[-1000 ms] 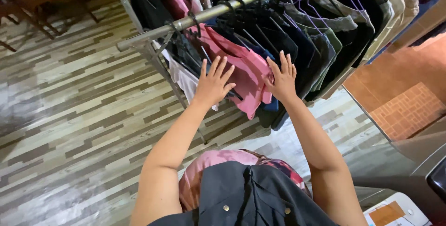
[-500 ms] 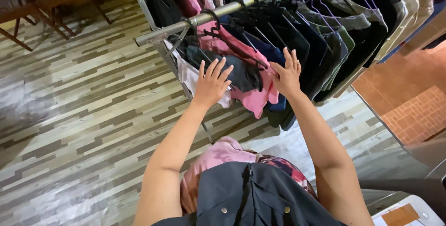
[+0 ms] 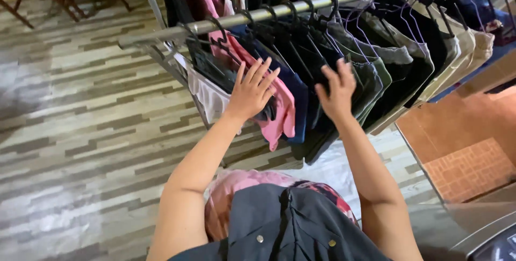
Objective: The person browses a metal clothing rack, moving hangers and garments back and forth to inspect and rearrange them. They handle multiple items including pants, shirts, and shorts, shifting them along the rod and occasionally pulling them forward to view before returning them to the rack.
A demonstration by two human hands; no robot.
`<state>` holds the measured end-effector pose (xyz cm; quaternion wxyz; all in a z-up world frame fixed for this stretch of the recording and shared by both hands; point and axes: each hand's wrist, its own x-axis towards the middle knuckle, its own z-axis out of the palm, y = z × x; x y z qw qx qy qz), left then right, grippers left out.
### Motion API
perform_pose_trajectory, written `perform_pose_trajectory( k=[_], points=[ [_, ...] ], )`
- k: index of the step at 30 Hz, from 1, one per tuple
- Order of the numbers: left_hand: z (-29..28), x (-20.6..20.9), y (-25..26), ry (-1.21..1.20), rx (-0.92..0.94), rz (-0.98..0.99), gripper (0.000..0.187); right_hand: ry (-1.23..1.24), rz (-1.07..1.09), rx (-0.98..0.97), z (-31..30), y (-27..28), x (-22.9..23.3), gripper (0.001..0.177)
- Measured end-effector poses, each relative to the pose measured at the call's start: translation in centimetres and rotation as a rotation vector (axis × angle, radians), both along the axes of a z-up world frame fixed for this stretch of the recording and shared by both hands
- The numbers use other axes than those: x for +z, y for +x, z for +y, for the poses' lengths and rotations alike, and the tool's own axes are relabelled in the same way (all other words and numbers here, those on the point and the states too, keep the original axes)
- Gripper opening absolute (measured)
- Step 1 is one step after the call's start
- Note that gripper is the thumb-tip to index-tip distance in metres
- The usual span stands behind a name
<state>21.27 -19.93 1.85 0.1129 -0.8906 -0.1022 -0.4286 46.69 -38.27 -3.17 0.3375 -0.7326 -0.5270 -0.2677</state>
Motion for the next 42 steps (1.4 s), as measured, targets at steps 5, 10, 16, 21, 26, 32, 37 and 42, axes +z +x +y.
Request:
perform_pose_trajectory(
  k=[5,10,16,21,26,32,37,42],
  points=[
    [-2.2,0.4,5.9,-0.047,0.029,0.036,0.052,-0.058,0.144,-0.15,-2.7,6.1,2.3,0.074],
    [-4.0,0.1,11.9,-0.035,0.023,0.065,0.055,-0.115,0.206,-0.17,-4.5,11.3,1.9,0.066],
    [-5.9,-0.1,17.7,-0.065,0.001,0.146,0.054,-0.083,0.265,-0.064,-5.2,13.9,1.2,0.058],
    [-5.6,-1.0,19.9,-0.147,0.038,0.27,0.051,-0.082,0.196,0.058,-5.7,16.2,0.4,0.076],
    [-5.6,0.0,19.9,-0.177,-0.015,0.278,0.052,-0.031,0.221,0.156,-5.8,16.3,0.7,0.064],
    [-6.6,-0.6,21.6,-0.137,-0.046,0.263,0.052,-0.056,0.414,0.249,-4.3,16.6,-1.3,0.034],
    [-6.6,-1.0,21.6,-0.125,-0.008,0.233,0.046,-0.116,0.542,0.23,-2.6,18.5,-4.7,0.029],
    [-5.8,-1.0,21.4,-0.133,0.001,0.33,0.047,0.019,0.706,0.339,-2.7,18.5,-6.0,0.02]
  ],
)
